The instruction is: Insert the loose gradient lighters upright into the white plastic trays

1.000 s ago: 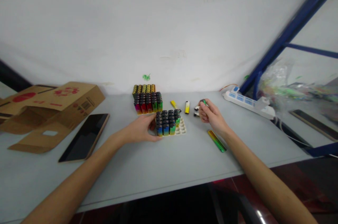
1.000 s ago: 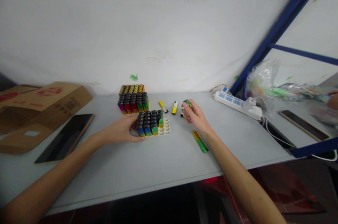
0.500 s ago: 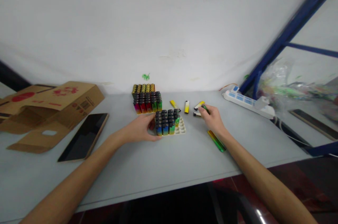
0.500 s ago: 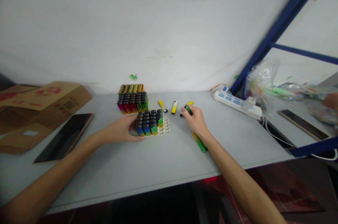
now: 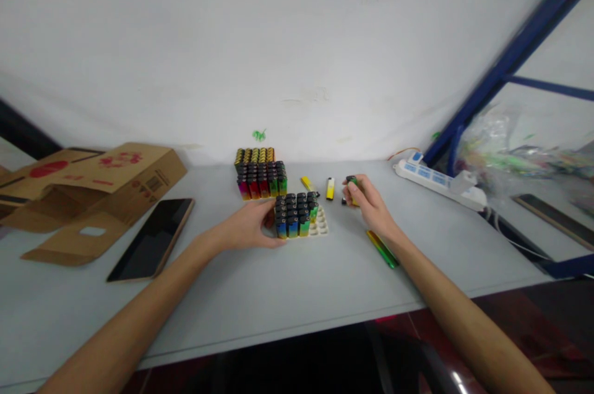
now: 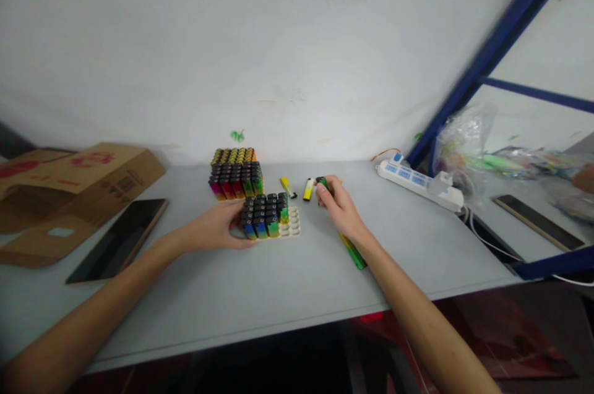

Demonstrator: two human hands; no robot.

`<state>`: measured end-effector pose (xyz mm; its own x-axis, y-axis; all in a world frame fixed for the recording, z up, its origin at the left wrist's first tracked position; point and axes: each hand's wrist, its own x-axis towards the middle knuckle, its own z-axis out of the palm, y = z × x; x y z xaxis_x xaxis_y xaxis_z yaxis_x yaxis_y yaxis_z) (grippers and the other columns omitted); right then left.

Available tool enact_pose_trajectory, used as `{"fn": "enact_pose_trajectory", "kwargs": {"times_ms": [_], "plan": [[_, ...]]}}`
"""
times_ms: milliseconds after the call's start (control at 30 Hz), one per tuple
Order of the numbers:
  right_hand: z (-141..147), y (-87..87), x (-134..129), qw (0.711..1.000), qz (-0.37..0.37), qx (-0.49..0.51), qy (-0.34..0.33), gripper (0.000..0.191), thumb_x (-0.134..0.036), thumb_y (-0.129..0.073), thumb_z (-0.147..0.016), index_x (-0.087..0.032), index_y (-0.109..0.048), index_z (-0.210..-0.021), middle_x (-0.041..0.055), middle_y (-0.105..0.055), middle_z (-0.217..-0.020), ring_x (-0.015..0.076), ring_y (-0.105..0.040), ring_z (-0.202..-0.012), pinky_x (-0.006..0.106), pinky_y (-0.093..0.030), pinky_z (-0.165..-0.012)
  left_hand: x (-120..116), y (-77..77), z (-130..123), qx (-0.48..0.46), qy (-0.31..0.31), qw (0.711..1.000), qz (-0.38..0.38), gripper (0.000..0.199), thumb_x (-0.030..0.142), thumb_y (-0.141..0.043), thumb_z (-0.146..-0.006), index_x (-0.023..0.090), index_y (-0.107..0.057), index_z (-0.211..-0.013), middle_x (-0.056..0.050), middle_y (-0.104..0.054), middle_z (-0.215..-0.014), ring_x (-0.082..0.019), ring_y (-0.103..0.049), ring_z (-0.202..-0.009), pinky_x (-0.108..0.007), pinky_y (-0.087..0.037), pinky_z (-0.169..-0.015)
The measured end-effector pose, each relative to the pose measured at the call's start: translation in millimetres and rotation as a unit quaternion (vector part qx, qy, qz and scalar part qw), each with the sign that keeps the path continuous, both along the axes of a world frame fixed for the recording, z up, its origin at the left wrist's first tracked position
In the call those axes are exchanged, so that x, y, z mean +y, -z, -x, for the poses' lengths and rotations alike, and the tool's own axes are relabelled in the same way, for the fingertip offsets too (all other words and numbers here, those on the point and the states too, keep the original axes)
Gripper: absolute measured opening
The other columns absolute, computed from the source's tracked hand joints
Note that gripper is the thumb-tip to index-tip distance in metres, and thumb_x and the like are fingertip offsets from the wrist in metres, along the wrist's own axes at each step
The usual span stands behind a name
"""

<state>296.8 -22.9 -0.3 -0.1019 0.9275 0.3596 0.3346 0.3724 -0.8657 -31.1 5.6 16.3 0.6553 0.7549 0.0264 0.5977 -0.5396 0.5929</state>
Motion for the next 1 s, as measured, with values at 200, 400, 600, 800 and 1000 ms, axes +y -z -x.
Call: {"fn": "enact_pose_trajectory", "kwargs": {"times_ms": [200,400,600,800,1000], "plan": [[5,-1.1,-3,0.997,-0.014,0.026,-0.071,0.045,-0.069,-0.069,-0.1,-0.026,-0.075,-0.113,0.0118,-0.071,-0.122,0.0276,-0.068,-0.117,0.043,-0.062,-0.098,0,1.2,1,-0.017,0.011,1.0,0.013,0.043,0.053,-0.084,-0.075,0.022,-0.062,-0.097,-0.003,-0.073,-0.09,-0.024,-0.068,-0.076,-0.034,-0.054,-0.069],[10,3.3,-5,0.996,-0.001,-0.004,-0.093,0.042,-0.063,-0.077,-0.096,-0.022,-0.08,-0.103,0.0094,-0.076,-0.104,0.0244,-0.072,-0.095,0.039,-0.062,-0.086,1,3.4,1,-0.005,0.007,1.0,0.012,0.045,0.051,-0.084,-0.075,0.02,-0.065,-0.102,-0.003,-0.073,-0.09,-0.023,-0.068,-0.078,-0.032,-0.052,-0.07],[18,12.2,-6,0.994,0.019,0.05,-0.095,0.043,-0.053,-0.09,-0.088,-0.022,-0.075,-0.113,0.0013,-0.074,-0.083,0.019,-0.073,-0.077,0.033,-0.064,-0.076,1,5.5,1,-0.017,0.013,0.999,0.024,0.048,0.05,-0.084,-0.077,0.02,-0.066,-0.109,-0.004,-0.075,-0.096,-0.024,-0.069,-0.081,-0.033,-0.053,-0.072],[22,10.0,-9,0.995,-0.026,-0.013,-0.1,0.036,-0.052,-0.086,-0.092,-0.023,-0.075,-0.11,0.0049,-0.079,-0.091,0.0209,-0.078,-0.079,0.036,-0.067,-0.077,0,2.9,1,-0.017,0.012,1.0,0.019,0.048,0.049,-0.084,-0.076,0.019,-0.066,-0.109,-0.004,-0.075,-0.095,-0.024,-0.07,-0.082,-0.033,-0.054,-0.072],[24,2.5,-12,0.99,-0.067,-0.085,-0.095,0.031,-0.048,-0.082,-0.097,-0.024,-0.072,-0.114,0.004,-0.08,-0.089,0.0207,-0.077,-0.077,0.036,-0.065,-0.079,1,3.7,1,-0.025,0.016,0.999,0.021,0.047,0.05,-0.084,-0.076,0.02,-0.066,-0.107,-0.003,-0.074,-0.093,-0.023,-0.069,-0.078,-0.032,-0.053,-0.069]]}}
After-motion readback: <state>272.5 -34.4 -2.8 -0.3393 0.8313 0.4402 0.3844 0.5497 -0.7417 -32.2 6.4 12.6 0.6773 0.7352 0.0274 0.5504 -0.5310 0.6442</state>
